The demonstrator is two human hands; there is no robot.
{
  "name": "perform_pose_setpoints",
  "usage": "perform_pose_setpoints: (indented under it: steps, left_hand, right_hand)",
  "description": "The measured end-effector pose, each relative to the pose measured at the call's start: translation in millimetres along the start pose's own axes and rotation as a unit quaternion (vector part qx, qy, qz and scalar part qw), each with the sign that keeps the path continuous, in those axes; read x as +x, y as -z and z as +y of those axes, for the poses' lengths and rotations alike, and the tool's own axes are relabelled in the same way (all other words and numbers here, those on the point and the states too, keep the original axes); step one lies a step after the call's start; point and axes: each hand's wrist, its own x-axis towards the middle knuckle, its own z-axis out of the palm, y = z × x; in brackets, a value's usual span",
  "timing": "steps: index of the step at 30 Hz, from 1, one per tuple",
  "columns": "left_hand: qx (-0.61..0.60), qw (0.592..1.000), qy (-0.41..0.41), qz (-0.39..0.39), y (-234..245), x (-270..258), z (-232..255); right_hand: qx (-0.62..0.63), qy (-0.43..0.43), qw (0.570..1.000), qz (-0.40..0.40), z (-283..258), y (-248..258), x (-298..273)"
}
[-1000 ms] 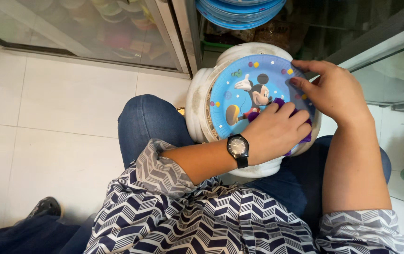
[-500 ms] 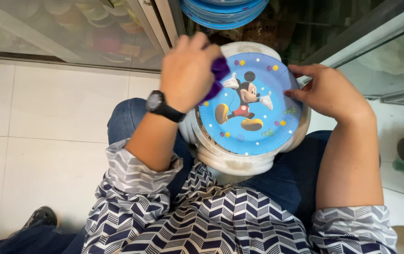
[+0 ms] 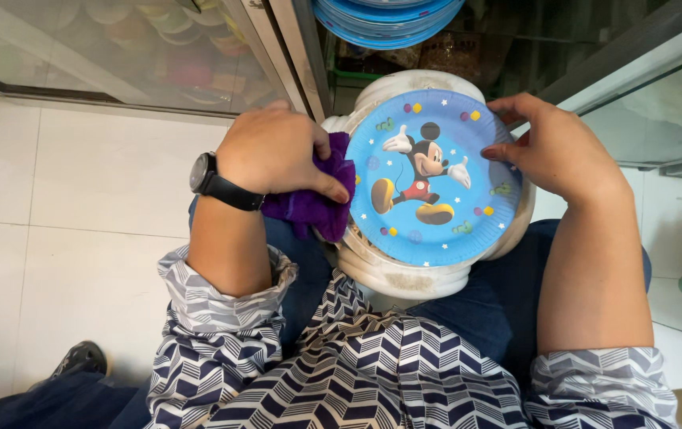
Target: The person sits on the floor and wipes blue paper plates with a purple cloth. They handle the plates one at a time, wiping each surface and then stacking them into a pile.
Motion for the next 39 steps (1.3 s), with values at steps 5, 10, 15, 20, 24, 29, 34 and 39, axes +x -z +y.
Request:
perform_pose_setpoints:
  steps: [5, 10, 15, 20, 24, 29, 34, 39]
  left_hand:
    - [-0.117, 0.974, -0.074, 0.18, -25, 40, -4]
    - [-0.097, 0.979, -0.095, 0.15, -41, 56, 11]
    - [-0.197, 0.937, -0.113, 0.265, -30, 45, 23]
    - [-0.337, 0.89, -0.162, 0.261, -28, 43, 35]
    - [-0.304, 0.885, -0.209, 0.284, -32, 41, 43]
    - [-0.281, 0.879, -0.204, 0.327, -35, 45, 46]
    - [-0.326, 0.856, -0.213, 0.339, -34, 49, 41]
    - [-0.3, 0.84, -0.241, 0.382, -37, 50, 41]
  right_hand:
    - [0.005, 0.013, 1.0, 0.008, 6, 2, 2]
    - [-0.022, 0.008, 0.999, 0.04, 8, 7, -5]
    - [0.072, 0.05, 0.996, 0.033, 27, 11, -2]
    - [0.085, 0.045, 0.995, 0.037, 49, 15, 5]
    - [0.138, 0.048, 0.989, 0.034, 58, 20, 5]
    - [0.131, 0.04, 0.99, 0.037, 58, 21, 5]
    - [0.104, 0.01, 0.993, 0.046, 49, 24, -2]
    - [0.131, 0.024, 0.99, 0.041, 52, 23, 0]
